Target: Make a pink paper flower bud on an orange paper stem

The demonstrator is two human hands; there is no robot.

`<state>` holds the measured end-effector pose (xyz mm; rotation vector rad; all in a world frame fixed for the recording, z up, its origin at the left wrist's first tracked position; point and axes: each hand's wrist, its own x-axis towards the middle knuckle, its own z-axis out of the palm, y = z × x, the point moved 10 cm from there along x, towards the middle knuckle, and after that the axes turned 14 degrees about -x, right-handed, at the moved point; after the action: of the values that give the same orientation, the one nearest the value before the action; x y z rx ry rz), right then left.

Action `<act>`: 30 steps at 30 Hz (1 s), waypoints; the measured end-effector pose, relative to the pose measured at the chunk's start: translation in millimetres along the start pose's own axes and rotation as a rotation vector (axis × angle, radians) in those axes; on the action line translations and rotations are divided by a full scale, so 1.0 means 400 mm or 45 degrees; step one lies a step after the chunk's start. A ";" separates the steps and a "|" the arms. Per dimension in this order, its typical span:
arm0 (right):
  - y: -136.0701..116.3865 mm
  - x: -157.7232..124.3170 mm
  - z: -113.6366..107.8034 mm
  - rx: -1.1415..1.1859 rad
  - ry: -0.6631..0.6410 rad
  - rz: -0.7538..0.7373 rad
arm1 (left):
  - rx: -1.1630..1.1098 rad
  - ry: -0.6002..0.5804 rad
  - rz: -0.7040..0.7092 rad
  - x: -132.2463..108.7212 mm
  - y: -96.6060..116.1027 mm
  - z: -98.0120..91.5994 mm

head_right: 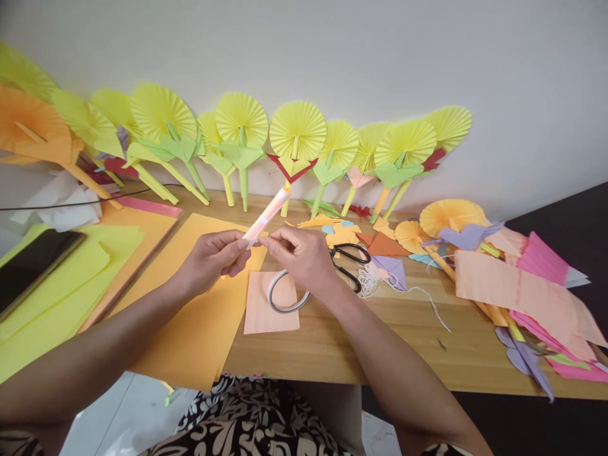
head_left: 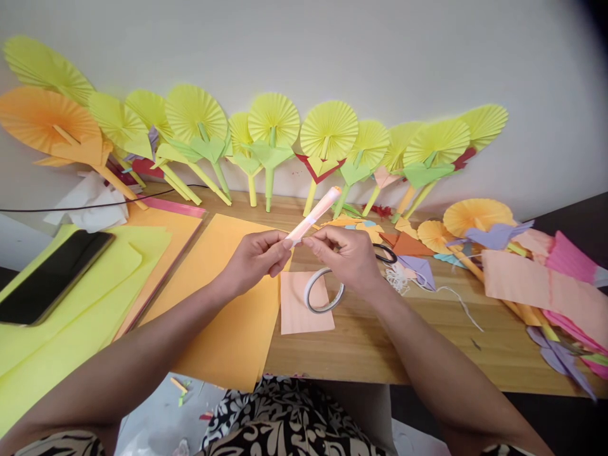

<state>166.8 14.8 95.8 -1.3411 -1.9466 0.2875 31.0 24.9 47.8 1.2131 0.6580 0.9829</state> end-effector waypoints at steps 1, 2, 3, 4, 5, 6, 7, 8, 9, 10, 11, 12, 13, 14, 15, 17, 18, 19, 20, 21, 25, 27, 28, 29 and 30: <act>0.000 0.000 0.000 0.003 -0.005 0.001 | -0.018 0.001 -0.011 0.000 -0.002 -0.001; 0.000 0.001 0.001 0.007 -0.011 0.001 | -0.029 -0.003 -0.022 -0.001 -0.003 -0.001; -0.001 0.001 0.001 0.013 -0.015 0.001 | -0.037 -0.009 -0.031 -0.001 -0.004 0.000; -0.001 0.002 0.001 0.018 -0.017 0.002 | -0.043 -0.015 -0.035 -0.001 -0.003 0.001; -0.001 0.002 0.000 0.018 -0.016 0.002 | -0.048 -0.021 -0.035 -0.002 -0.002 0.002; -0.001 0.002 -0.002 0.015 -0.013 0.002 | -0.054 -0.025 -0.034 -0.002 0.000 0.002; -0.001 0.003 -0.003 0.011 -0.010 0.003 | -0.059 -0.025 -0.034 -0.002 0.001 0.002; 0.001 0.003 -0.003 0.013 -0.011 0.010 | -0.062 -0.023 -0.036 -0.001 0.002 0.001; 0.005 0.003 -0.002 0.024 -0.022 0.024 | -0.058 -0.021 -0.037 -0.001 0.002 0.000; 0.010 0.002 0.004 0.042 -0.048 0.045 | -0.047 -0.017 -0.039 0.000 0.002 -0.001; 0.017 0.002 0.012 0.069 -0.087 0.072 | -0.028 -0.008 -0.038 0.000 0.002 -0.005; 0.026 0.002 0.022 0.101 -0.135 0.108 | -0.005 0.006 -0.034 0.001 0.002 -0.009; 0.038 0.003 0.033 0.134 -0.184 0.155 | 0.018 0.024 -0.028 0.002 0.002 -0.014; 0.053 0.003 0.044 0.161 -0.229 0.210 | 0.039 0.042 -0.019 0.002 0.003 -0.019; 0.070 0.005 0.048 0.181 -0.253 0.266 | 0.059 0.055 -0.015 0.002 0.002 -0.023; 0.104 0.014 0.033 0.200 -0.213 0.341 | 0.095 0.058 -0.015 0.001 -0.001 -0.025; 0.119 0.020 0.012 0.194 -0.164 0.347 | 0.113 0.054 -0.016 0.000 -0.002 -0.025; 0.132 0.025 -0.017 0.175 -0.105 0.333 | 0.131 0.051 -0.016 0.000 -0.003 -0.024; 0.144 0.027 -0.052 0.144 -0.052 0.307 | 0.152 0.050 -0.015 0.000 -0.003 -0.024; 0.157 0.025 -0.090 0.101 -0.012 0.283 | 0.172 0.053 -0.010 0.000 -0.001 -0.024; 0.227 -0.030 -0.249 -0.233 0.041 0.287 | 0.226 0.028 0.003 0.009 0.013 -0.011; 0.268 -0.077 -0.302 -0.479 -0.006 0.334 | 0.209 -0.033 -0.003 0.015 0.019 0.009; 0.291 -0.102 -0.312 -0.590 -0.061 0.361 | 0.207 -0.073 -0.004 0.017 0.023 0.022; 0.313 -0.126 -0.311 -0.679 -0.130 0.388 | 0.243 -0.115 0.013 0.019 0.030 0.036; 0.334 -0.149 -0.302 -0.743 -0.203 0.410 | 0.300 -0.154 0.037 0.022 0.040 0.052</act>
<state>354.3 -6.5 79.2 -2.0709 -2.0231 -0.0349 48.5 23.9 69.2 1.4810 0.6749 0.8653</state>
